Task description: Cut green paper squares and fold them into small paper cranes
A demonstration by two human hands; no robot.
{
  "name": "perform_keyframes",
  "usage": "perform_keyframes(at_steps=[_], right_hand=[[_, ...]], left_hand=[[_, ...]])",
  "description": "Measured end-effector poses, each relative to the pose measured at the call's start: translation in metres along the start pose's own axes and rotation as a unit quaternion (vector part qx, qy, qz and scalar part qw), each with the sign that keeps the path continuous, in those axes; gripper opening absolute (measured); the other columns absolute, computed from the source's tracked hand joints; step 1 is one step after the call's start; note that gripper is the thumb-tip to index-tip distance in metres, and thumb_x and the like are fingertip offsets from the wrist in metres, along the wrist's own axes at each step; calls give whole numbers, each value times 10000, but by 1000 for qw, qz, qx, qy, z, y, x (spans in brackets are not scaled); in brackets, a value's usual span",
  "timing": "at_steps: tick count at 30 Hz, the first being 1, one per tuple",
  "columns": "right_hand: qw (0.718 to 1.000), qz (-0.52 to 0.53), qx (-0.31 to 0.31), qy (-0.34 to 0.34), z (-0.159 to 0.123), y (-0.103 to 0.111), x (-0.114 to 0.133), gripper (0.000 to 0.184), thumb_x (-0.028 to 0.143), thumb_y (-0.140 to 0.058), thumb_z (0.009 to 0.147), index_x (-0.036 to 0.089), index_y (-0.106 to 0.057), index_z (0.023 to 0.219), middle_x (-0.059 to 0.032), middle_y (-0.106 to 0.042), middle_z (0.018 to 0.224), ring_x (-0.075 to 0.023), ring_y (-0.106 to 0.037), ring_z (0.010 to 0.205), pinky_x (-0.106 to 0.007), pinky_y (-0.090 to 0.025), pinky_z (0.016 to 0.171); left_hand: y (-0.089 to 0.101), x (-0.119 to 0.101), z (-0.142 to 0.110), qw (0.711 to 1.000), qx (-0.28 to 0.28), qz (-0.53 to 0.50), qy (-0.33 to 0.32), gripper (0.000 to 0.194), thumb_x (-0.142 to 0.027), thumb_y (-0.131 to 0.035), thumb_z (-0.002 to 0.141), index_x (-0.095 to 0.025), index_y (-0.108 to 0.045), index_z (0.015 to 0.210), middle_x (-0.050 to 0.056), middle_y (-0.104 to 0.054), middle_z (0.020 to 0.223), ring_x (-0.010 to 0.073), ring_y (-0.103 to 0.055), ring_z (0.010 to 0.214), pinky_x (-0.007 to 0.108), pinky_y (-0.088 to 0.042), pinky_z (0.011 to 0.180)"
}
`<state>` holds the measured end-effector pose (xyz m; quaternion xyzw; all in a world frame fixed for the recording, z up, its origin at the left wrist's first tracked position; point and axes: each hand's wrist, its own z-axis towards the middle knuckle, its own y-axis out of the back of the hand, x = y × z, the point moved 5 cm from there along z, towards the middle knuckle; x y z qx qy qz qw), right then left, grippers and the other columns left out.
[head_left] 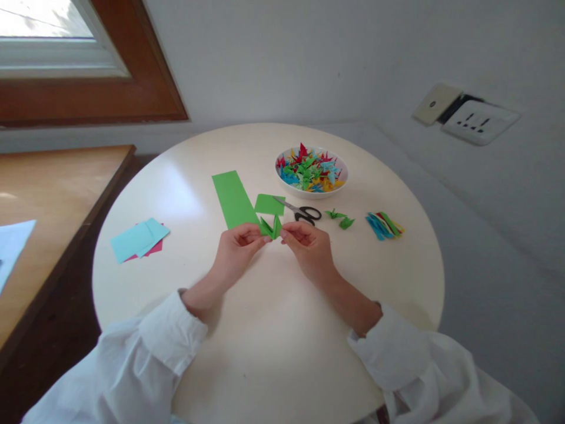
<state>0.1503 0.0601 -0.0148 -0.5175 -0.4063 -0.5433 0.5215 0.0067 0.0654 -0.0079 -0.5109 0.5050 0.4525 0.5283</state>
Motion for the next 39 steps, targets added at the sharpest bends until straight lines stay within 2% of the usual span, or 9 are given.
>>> perform_keyframes(at_steps=[6,17,23,33,39], right_hand=[[998,34,25,-39,0,-3,-4,216,293,-749,553,187,-619,689,-9,-663,706,-161,-638,689,-313,-525,686],[997,56,31,-44,0,-4,-2,155,238,-740,559,185,-625,649,20,-635,609,-123,-584,570,-282,-502,600],[998,40,28,-44,0,-3,-4,137,241,-730,570,176,-649,660,11,-650,611,-120,-582,554,-273,-496,565],[996,72,40,-39,-1,-5,-4,185,235,-741,563,176,-612,681,3,-664,652,-132,-631,620,-274,-519,635],[997,48,48,-25,-1,-5,-4,218,279,-736,586,180,-587,711,-2,-657,668,-142,-636,646,-284,-520,645]], left_hand=[[0,-2,0,1000,5,11,-22,145,-237,-741,570,-166,-621,610,-23,-606,547,98,-527,499,217,-411,479],[4,1,0,999,-27,21,-28,154,-226,-749,564,-152,-619,601,-6,-630,572,112,-561,532,227,-427,513],[3,1,0,999,-13,11,-27,173,-254,-744,578,-143,-659,681,23,-686,669,136,-619,615,250,-489,612],[1,-2,0,999,13,24,-41,253,-308,-742,592,-151,-580,706,-2,-640,584,127,-615,574,230,-478,560],[0,-4,-1,998,25,41,-41,306,-345,-731,608,-161,-547,770,-9,-630,554,129,-611,560,227,-460,552]])
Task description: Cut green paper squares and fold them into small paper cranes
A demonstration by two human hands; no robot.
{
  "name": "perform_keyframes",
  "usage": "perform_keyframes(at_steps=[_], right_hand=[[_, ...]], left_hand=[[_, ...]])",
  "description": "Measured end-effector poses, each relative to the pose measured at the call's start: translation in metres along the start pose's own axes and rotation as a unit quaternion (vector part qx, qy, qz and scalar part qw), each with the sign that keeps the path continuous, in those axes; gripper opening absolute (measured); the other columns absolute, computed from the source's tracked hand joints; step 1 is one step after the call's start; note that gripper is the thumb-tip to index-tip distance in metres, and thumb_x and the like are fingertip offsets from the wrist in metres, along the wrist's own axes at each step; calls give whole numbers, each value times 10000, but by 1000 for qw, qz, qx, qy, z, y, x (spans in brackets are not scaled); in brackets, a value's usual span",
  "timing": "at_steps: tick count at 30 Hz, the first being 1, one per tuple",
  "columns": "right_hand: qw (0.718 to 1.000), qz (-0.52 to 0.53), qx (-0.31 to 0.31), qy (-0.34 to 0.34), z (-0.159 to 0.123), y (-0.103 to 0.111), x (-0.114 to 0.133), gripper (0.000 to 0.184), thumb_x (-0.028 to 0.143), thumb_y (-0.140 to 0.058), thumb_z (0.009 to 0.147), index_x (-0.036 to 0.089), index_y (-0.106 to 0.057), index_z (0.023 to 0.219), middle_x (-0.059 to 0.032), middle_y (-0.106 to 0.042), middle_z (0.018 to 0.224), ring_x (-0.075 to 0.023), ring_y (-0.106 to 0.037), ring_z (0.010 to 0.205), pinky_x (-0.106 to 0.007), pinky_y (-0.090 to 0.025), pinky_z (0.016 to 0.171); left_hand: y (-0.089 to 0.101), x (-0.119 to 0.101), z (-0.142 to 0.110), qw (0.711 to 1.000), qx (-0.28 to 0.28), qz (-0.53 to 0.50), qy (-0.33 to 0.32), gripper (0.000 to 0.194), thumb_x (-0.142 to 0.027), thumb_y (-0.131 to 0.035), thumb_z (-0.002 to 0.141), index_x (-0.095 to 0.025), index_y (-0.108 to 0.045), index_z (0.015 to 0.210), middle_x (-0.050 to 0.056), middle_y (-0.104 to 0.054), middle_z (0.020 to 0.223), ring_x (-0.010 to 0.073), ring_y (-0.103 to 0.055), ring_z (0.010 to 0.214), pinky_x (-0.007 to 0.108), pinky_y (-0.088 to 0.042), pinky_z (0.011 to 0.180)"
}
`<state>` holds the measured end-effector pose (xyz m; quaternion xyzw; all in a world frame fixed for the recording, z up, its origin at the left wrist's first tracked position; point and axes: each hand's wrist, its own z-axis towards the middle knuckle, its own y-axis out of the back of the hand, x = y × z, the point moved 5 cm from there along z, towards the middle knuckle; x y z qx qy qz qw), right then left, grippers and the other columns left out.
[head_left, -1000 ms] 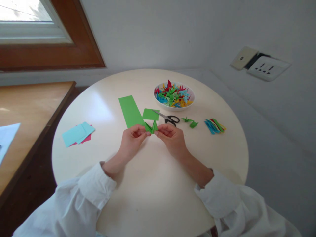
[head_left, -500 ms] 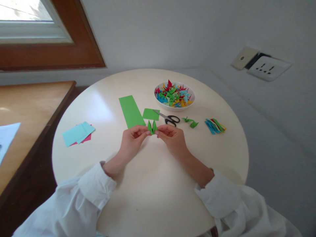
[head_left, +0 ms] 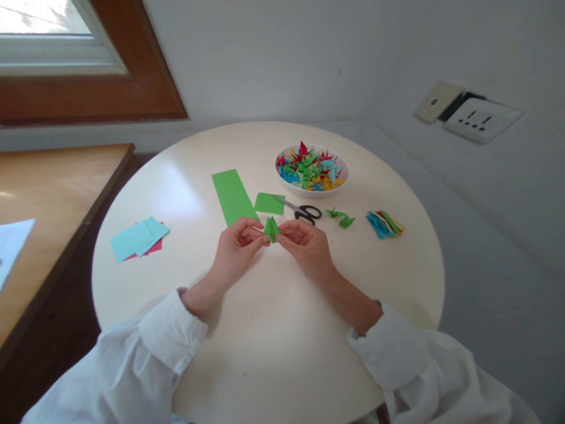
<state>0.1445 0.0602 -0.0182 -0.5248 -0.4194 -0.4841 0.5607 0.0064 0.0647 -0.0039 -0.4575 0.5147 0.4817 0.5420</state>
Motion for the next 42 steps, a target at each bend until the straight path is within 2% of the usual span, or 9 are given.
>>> perform_keyframes(at_steps=[6,11,15,22,31,37,42], right_hand=[[1000,-22,-12,8,0,3,0,199,263,-717,604,181,-581,723,0,-648,659,-139,-630,639,-269,-512,618],[999,-41,0,10,0,2,1,192,260,-711,616,184,-571,723,1,-640,675,-139,-629,657,-272,-513,640],[998,-53,1,27,-1,1,3,168,265,-693,637,183,-572,718,0,-636,672,-136,-620,647,-270,-511,629],[995,-89,20,46,-3,-1,4,98,233,-648,683,179,-613,757,-20,-653,743,-137,-618,666,-276,-508,640],[984,-164,19,73,-5,-2,10,107,246,-609,707,188,-572,789,-18,-637,762,-138,-607,677,-257,-477,606],[988,-123,79,56,-9,-9,9,67,231,-531,748,217,-488,797,28,-592,642,-113,-574,578,-238,-457,537],[989,-105,90,50,-8,-11,8,77,203,-513,731,218,-463,788,49,-547,606,-94,-535,528,-223,-438,505]], left_hand=[[0,1,0,1000,3,6,14,251,-310,-715,622,-149,-580,759,-9,-614,542,124,-590,553,230,-455,553],[-1,5,0,1000,5,-4,25,178,-282,-685,650,-139,-601,714,9,-626,653,119,-590,614,231,-464,594],[-3,7,0,1000,15,-3,18,141,-265,-658,674,-140,-594,678,3,-608,659,114,-573,634,241,-467,639],[-6,5,-1,997,53,63,10,130,-260,-600,716,-139,-600,669,6,-594,619,108,-530,580,220,-407,554],[-10,5,-2,995,76,58,22,134,-240,-528,729,-148,-535,632,-17,-531,595,95,-505,567,209,-406,541],[-15,9,-4,990,132,7,58,146,-218,-524,733,-150,-517,605,-18,-520,576,89,-506,549,214,-419,550],[-17,14,-4,985,150,-31,82,104,-213,-556,722,-150,-546,640,-18,-526,587,92,-527,543,219,-429,549]])
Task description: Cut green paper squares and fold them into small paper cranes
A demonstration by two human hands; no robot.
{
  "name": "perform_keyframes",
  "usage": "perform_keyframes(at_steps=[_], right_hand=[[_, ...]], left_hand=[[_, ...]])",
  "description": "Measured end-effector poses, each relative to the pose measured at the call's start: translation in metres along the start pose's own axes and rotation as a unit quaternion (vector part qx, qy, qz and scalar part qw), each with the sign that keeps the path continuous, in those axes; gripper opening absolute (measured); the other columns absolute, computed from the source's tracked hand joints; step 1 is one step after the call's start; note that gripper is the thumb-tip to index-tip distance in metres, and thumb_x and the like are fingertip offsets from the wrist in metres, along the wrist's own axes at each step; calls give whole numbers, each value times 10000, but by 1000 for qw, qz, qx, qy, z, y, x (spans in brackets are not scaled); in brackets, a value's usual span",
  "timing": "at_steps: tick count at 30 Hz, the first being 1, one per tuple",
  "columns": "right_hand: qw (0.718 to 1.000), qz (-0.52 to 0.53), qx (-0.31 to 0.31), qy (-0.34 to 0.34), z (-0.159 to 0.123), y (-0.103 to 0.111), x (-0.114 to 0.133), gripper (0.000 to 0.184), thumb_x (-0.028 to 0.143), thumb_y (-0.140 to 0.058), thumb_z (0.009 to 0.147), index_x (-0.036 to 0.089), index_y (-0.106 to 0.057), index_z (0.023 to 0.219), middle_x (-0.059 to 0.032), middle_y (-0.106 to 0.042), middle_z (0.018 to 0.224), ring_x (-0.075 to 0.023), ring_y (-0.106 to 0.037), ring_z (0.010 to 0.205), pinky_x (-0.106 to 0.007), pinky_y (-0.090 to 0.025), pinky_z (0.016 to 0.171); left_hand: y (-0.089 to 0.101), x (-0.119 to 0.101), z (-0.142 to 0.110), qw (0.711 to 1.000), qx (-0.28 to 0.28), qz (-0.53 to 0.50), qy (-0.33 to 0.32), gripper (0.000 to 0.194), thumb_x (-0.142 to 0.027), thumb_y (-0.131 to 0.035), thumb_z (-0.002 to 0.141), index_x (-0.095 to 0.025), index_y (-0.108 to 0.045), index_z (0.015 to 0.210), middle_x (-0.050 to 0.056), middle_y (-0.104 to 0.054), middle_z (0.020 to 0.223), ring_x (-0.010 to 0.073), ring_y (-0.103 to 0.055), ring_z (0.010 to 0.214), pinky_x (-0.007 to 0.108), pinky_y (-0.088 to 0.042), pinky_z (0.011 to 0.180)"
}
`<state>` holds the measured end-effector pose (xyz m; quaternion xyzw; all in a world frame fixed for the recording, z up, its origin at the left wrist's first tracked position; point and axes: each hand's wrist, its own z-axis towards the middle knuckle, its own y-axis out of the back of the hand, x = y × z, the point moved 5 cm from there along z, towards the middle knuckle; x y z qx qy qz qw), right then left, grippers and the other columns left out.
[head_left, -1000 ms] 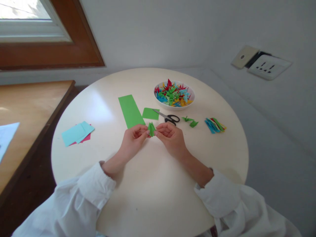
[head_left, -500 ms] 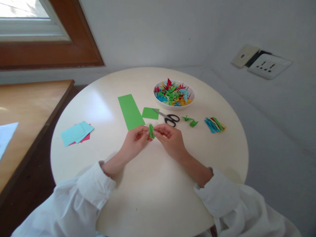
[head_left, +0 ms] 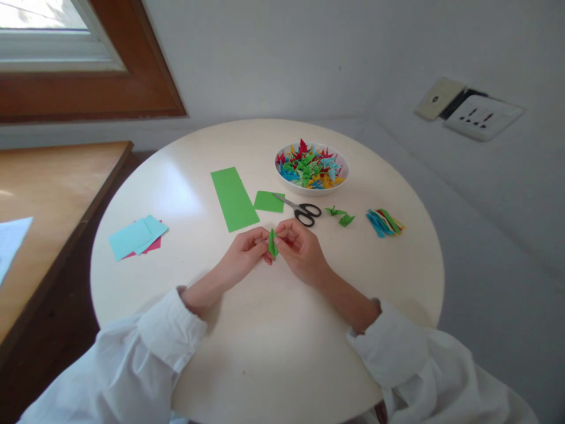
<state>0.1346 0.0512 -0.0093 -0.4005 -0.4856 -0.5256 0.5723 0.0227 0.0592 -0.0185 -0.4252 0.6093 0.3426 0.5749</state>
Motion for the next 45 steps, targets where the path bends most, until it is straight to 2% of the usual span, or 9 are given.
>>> perform_keyframes(at_steps=[6,14,19,24,29,37,45], right_hand=[[999,-38,-2,-2,1,1,-2,91,180,-508,712,213,-437,758,59,-487,598,-93,-492,532,-227,-401,512],[997,-77,13,26,0,4,-3,59,211,-490,774,214,-431,777,45,-460,657,-96,-469,569,-228,-386,531],[993,-100,25,51,-1,4,0,35,212,-477,796,217,-443,802,35,-491,679,-103,-481,586,-235,-392,548],[996,-84,1,19,0,5,-5,120,297,-526,792,223,-447,843,30,-527,681,-117,-529,628,-246,-429,578],[998,-52,-25,6,3,7,-10,159,343,-563,766,213,-473,780,9,-555,743,-127,-561,699,-255,-461,624],[999,-14,-51,-13,5,10,-9,169,339,-628,695,191,-546,692,10,-577,668,-125,-558,627,-263,-470,599],[999,30,-26,-38,6,6,-9,174,339,-670,650,195,-575,669,12,-604,644,-126,-569,619,-274,-481,610]], left_hand=[[1,5,2,1000,6,-4,-3,269,-373,-525,792,-149,-540,644,-5,-536,581,99,-535,535,230,-442,549],[-1,-2,0,998,17,60,-13,331,-459,-579,749,-145,-522,662,-19,-507,592,101,-561,541,221,-445,529],[0,0,1,998,11,65,-24,326,-457,-574,753,-152,-513,658,-22,-498,594,102,-555,544,227,-449,537],[4,-4,0,995,-19,90,-48,296,-416,-552,778,-154,-524,644,-6,-520,586,98,-513,545,204,-395,497],[7,-9,0,992,-60,91,-66,259,-383,-571,761,-158,-529,640,-13,-523,579,90,-460,524,201,-351,482],[8,-8,1,990,-62,106,-68,289,-404,-585,745,-144,-582,618,10,-554,590,108,-488,560,214,-366,514],[12,-9,0,988,-109,74,-75,240,-385,-636,710,-150,-590,705,-23,-529,558,79,-446,494,197,-335,459]])
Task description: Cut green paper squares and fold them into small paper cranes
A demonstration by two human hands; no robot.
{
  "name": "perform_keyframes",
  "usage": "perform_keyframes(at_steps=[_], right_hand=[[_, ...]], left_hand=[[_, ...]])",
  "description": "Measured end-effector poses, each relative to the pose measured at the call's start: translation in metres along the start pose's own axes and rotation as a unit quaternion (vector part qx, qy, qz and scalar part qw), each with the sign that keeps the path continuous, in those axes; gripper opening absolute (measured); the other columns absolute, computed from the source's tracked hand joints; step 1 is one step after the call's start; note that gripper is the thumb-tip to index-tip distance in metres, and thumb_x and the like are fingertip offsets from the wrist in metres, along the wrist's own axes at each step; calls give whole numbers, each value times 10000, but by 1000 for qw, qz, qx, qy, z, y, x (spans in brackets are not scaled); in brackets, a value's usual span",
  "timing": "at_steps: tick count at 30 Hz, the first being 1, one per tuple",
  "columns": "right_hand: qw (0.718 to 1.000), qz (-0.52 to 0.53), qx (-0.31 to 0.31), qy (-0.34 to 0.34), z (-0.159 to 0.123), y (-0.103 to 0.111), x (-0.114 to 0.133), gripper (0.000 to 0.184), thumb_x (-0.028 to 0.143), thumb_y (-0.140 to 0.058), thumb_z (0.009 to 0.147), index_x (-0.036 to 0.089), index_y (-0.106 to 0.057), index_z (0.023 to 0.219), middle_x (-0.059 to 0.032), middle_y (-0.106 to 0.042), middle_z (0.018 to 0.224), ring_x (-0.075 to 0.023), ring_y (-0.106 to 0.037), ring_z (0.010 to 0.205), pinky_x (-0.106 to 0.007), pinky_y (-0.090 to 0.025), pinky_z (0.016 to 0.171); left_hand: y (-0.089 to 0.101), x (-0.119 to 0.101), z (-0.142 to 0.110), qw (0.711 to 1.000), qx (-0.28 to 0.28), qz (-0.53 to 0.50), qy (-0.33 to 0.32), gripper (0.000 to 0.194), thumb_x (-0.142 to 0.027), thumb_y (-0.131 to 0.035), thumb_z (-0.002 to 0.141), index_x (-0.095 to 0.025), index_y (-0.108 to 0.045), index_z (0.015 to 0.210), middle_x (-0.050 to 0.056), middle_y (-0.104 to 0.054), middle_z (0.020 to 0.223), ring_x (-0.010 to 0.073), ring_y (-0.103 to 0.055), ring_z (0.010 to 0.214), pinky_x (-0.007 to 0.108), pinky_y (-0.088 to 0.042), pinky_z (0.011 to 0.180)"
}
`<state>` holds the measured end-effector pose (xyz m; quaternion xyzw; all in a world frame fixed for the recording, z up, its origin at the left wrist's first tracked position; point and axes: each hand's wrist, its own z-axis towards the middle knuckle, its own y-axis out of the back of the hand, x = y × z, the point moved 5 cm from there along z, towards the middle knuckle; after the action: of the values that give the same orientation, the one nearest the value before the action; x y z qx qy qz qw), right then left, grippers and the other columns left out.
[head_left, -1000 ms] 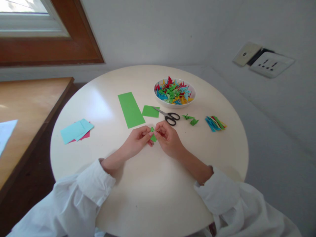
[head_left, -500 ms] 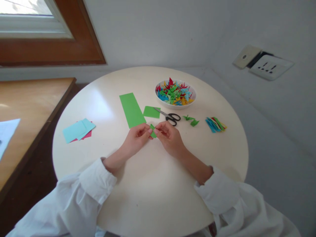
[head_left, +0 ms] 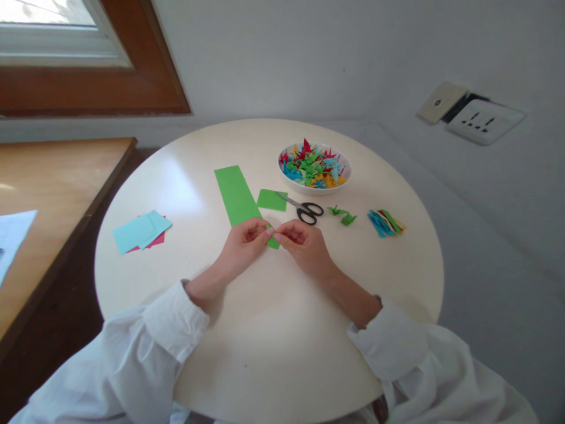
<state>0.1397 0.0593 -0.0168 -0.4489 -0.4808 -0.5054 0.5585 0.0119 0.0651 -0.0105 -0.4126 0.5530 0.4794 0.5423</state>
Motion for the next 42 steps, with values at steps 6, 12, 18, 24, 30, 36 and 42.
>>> perform_keyframes(at_steps=[6,12,18,24,30,36,42], right_hand=[[998,46,-13,-40,0,0,-6,245,292,-715,588,194,-557,748,32,-595,651,-107,-568,603,-242,-467,562],[994,68,43,-78,-2,-8,-9,279,242,-714,577,191,-540,789,46,-614,615,-98,-565,563,-238,-455,558],[997,63,-17,-34,1,0,-5,230,246,-690,606,183,-541,771,45,-602,595,-101,-579,571,-250,-463,595],[998,34,-59,-17,4,8,-6,206,268,-623,673,173,-568,847,38,-586,609,-89,-528,533,-236,-420,527],[997,-7,-46,56,2,9,3,120,210,-567,723,189,-520,832,69,-493,567,-74,-451,514,-213,-359,494],[998,-22,18,55,0,1,2,134,183,-545,728,197,-477,843,57,-531,610,-91,-508,571,-227,-402,551],[1000,-3,10,0,3,1,-5,266,267,-603,711,199,-468,930,64,-520,606,-91,-502,535,-227,-401,513]], left_hand=[[4,3,1,999,-24,-33,8,200,-341,-656,688,-151,-597,672,-31,-523,551,72,-444,485,195,-332,449],[9,2,2,997,-68,-44,9,238,-338,-702,634,-151,-638,767,-2,-621,636,94,-534,528,213,-408,490],[12,1,2,993,-89,-70,12,221,-302,-727,603,-133,-635,710,22,-657,637,133,-605,578,244,-460,553],[8,2,1,992,-77,-97,39,190,-266,-744,576,-126,-627,630,5,-652,580,123,-608,562,246,-473,592],[1,7,0,988,-10,-130,82,222,-277,-757,568,-125,-610,635,8,-655,584,133,-627,585,249,-484,614],[-4,11,0,990,56,-98,88,230,-249,-744,594,-127,-646,763,20,-666,604,136,-625,593,228,-462,579],[1,11,1,991,0,-110,72,269,-324,-742,608,-133,-636,764,22,-664,599,135,-613,569,227,-438,541]])
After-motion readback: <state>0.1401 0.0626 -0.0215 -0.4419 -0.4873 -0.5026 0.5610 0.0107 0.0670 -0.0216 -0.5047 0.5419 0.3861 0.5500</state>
